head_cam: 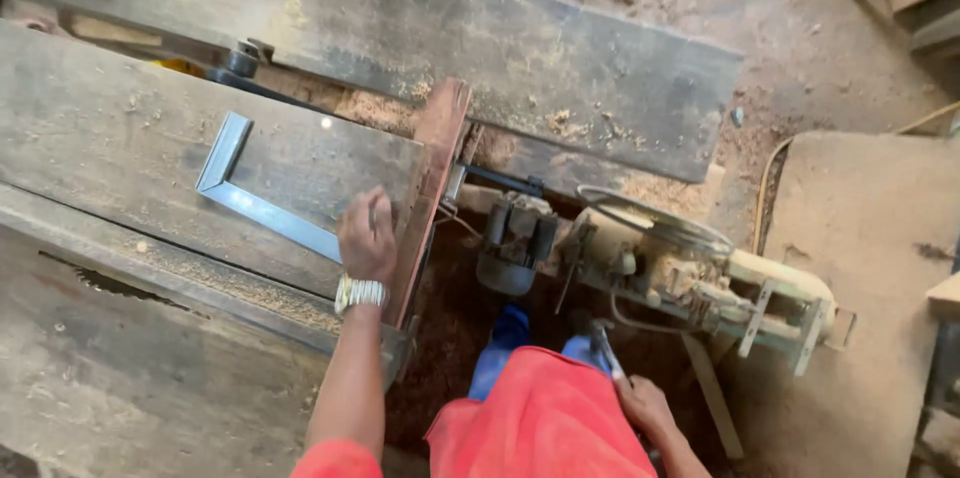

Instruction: Performing woodworking tasks including measuring and assembling furniture parts in a workshop.

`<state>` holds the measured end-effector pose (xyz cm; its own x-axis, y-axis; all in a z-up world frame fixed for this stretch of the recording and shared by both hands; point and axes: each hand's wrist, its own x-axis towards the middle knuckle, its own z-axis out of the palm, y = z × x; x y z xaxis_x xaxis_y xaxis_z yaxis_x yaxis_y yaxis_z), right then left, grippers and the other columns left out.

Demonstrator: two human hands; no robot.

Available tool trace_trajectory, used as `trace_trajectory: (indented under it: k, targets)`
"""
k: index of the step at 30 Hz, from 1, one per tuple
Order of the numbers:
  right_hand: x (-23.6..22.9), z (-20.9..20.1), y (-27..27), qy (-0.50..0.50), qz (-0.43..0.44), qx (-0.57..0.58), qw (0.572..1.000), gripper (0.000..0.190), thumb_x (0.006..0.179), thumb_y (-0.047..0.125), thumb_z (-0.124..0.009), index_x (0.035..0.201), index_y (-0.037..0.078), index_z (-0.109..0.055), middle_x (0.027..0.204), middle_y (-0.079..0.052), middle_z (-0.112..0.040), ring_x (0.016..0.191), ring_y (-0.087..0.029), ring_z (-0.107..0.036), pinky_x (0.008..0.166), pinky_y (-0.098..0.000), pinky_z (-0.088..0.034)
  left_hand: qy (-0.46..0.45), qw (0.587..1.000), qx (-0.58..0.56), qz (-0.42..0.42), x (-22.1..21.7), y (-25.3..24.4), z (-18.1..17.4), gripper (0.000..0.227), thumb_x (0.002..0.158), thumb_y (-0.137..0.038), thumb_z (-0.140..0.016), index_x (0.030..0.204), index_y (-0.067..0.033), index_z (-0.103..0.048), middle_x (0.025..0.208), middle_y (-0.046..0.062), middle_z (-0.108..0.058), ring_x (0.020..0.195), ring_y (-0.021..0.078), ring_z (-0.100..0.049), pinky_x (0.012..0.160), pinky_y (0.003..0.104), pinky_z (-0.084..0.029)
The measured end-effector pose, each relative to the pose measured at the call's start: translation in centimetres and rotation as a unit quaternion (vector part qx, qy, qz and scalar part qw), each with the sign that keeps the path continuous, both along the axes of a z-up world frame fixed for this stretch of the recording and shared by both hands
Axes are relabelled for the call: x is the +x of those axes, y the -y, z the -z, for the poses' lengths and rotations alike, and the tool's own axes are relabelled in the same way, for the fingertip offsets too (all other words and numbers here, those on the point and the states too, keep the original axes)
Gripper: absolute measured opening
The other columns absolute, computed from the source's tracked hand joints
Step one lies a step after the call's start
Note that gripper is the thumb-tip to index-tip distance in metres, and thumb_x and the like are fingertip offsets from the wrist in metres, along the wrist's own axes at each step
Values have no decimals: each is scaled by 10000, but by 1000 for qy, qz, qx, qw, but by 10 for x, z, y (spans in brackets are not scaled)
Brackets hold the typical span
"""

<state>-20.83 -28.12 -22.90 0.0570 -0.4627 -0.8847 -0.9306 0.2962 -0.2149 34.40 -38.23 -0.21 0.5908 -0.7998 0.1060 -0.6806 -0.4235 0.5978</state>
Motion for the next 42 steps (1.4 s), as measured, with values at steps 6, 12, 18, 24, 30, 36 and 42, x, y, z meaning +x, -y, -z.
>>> trace_trajectory:
  k: [6, 12, 18, 24, 30, 36, 42]
  targets:
    - [81, -67, 49, -30, 89, 64, 994, 718, 951, 643, -406, 908, -8, -705, 857, -248, -759, 852, -397, -737, 845, -473, -555, 91, 996, -12, 1, 43, 68, 43, 254, 1065, -260, -541, 1187, -102, -698, 1262, 126, -667, 1282, 351, -564, 1165, 496, -391]
    - [148, -82, 92, 7, 200, 153, 968, 484, 976, 476, -483, 925, 28, -659, 721, -149, -728, 553, -263, -708, 547, -397, -570, 200, 974, 105, -25, 33, 84, 41, 385, 1037, -296, -548, 1389, -142, -563, 1526, 204, -452, 1455, 413, -358, 1168, 629, -240]
    - [269, -96, 134, 166, 630, 270, 709, 285, 991, 356, -530, 1043, 76, -538, 651, -25, -491, 448, -147, -453, 404, -326, -401, 205, 969, 132, -29, 36, 89, 44, 386, 1035, -306, -549, 1395, -168, -548, 1538, 177, -454, 1477, 379, -366, 1192, 617, -232]
    - [370, -166, 196, 234, 504, 388, 735, 314, 1030, 391, -540, 1068, 81, -509, 676, -14, -505, 463, -119, -450, 405, -303, -443, 214, 965, 149, -28, 39, 92, 43, 389, 1037, -284, -563, 1400, -147, -542, 1532, 175, -455, 1486, 388, -371, 1191, 607, -246]
    - [363, -162, 203, 237, 491, 391, 741, 300, 1021, 369, -545, 1049, 71, -526, 673, -14, -512, 462, -122, -482, 403, -305, -462, 204, 966, 158, -30, 38, 96, 39, 384, 1031, -260, -566, 1396, -143, -540, 1522, 183, -455, 1485, 398, -373, 1209, 613, -248]
    - [366, -165, 207, 200, 560, 359, 719, 318, 1020, 382, -550, 1018, 69, -492, 677, -40, -507, 462, -148, -487, 393, -331, -458, 204, 965, 158, -39, 37, 94, 39, 400, 1017, -264, -579, 1394, -135, -541, 1525, 187, -458, 1463, 393, -390, 1190, 600, -262]
    - [362, -170, 230, 207, 445, 377, 786, 310, 993, 372, -555, 1007, 64, -522, 646, -32, -501, 425, -147, -464, 369, -330, -446, 213, 963, 156, -50, 36, 94, 33, 410, 1011, -274, -577, 1395, -139, -531, 1522, 198, -448, 1459, 396, -393, 1182, 589, -264]
